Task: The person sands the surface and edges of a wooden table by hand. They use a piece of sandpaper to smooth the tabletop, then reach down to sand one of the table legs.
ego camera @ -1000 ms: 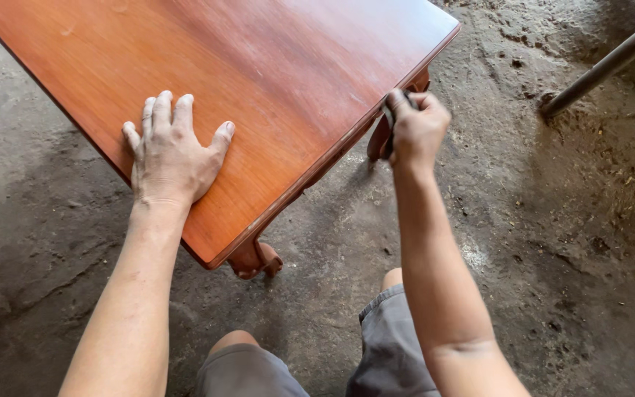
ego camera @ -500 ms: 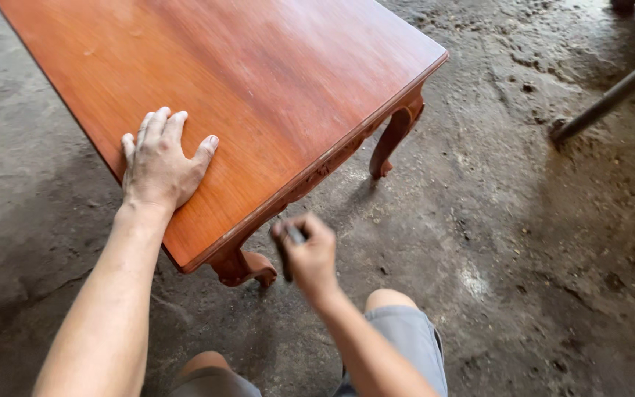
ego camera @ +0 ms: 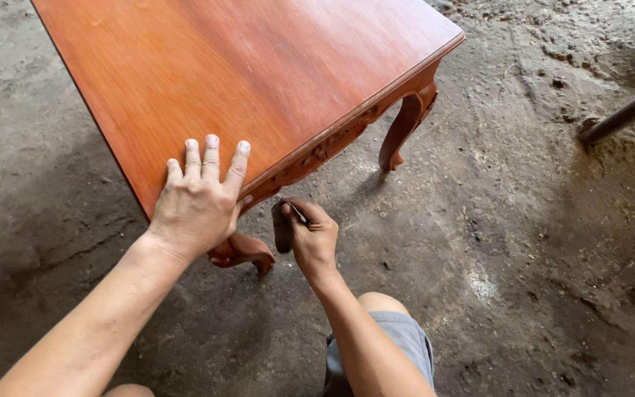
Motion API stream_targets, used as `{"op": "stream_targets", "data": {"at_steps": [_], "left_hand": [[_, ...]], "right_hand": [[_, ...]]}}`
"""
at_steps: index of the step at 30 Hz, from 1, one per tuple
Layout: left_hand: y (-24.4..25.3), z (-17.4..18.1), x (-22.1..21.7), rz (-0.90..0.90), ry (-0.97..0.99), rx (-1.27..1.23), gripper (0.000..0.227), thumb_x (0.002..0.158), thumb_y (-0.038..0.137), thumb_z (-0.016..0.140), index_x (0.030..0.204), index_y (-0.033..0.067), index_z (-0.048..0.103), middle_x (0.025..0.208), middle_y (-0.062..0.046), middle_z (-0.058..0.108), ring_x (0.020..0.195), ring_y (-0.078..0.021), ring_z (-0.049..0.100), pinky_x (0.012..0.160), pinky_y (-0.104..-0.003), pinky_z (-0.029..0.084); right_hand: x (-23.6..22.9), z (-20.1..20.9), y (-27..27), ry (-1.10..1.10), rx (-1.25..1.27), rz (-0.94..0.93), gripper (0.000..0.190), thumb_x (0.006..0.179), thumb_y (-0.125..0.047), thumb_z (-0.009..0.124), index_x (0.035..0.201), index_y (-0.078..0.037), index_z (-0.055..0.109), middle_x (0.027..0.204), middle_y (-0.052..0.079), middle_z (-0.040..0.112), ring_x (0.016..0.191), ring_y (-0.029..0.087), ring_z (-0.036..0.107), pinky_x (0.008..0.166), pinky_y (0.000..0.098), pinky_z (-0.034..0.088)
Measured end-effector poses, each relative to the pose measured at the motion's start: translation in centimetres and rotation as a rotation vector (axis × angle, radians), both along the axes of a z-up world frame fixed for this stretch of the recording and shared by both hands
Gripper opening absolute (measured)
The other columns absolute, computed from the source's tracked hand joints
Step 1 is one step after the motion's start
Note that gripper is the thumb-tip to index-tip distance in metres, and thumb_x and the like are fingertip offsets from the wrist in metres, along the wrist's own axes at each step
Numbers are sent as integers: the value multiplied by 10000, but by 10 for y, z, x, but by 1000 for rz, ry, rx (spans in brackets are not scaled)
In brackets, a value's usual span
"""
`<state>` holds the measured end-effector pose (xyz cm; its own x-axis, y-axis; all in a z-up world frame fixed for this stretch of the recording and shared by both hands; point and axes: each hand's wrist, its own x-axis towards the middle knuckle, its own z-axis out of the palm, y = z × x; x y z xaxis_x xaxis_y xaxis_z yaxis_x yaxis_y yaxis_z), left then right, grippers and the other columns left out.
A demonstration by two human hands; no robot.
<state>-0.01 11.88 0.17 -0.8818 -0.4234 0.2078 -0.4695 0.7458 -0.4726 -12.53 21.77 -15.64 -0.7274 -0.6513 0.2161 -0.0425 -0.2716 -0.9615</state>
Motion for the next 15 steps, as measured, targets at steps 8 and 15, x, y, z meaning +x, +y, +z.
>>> {"op": "stream_targets", "data": {"at_steps": [8, 15], "left_hand": [[-38, 3, 82, -41, -24, -86, 816, 753, 325, 758, 1501, 89, 531, 1417, -293, 599, 1273, -453, 615, 989, -540, 533], [-84, 3, 118, -1, 241, 426, 957, 815, 780, 488, 1547, 170, 410, 1615, -228, 298, 1490, -415, 225, 1119, -672, 126]], "right_hand": [[-24, 14, 32, 375, 133, -37, 92, 909, -90, 747, 974, -32, 717, 865, 69, 724, 781, 122, 681, 713, 288, 548], [-84, 50, 51, 394, -3, 4, 117, 957, -5, 735, 1062, -39, 698, 1003, 45, 720, 896, 119, 684, 779, 252, 570]]}}
